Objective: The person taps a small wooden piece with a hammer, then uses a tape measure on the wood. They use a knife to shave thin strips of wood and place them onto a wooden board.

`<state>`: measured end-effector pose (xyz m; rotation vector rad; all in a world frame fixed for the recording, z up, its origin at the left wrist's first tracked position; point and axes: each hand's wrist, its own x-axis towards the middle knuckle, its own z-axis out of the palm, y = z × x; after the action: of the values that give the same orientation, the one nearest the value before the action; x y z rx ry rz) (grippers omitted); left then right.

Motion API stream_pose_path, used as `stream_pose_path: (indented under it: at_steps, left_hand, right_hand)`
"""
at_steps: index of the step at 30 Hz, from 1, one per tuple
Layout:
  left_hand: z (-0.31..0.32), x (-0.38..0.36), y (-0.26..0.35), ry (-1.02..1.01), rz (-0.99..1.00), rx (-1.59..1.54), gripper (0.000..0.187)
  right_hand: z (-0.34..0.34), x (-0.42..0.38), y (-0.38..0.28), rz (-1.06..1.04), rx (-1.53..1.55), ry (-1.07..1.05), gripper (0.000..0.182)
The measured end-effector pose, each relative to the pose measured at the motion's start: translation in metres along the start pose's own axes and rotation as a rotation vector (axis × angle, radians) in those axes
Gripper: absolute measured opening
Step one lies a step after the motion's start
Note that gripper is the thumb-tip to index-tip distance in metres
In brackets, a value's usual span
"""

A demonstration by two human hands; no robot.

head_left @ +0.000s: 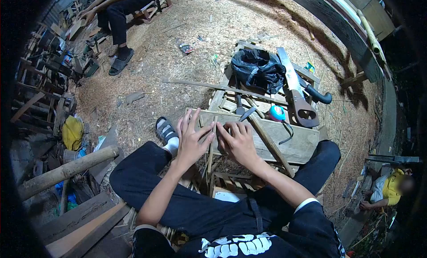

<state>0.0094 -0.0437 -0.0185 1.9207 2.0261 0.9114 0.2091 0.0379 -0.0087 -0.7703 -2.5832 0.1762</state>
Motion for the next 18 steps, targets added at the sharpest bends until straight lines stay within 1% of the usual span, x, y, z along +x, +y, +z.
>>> stream_pose_path:
  at_steps: [18]
  left_hand:
    - [-0.0034, 0.0009, 0.0019, -0.024, -0.001, 0.014, 0.037]
  right_hand:
    - [0.0001, -0.0007, -0.0013, -0.006, -0.017, -0.007, 0.055]
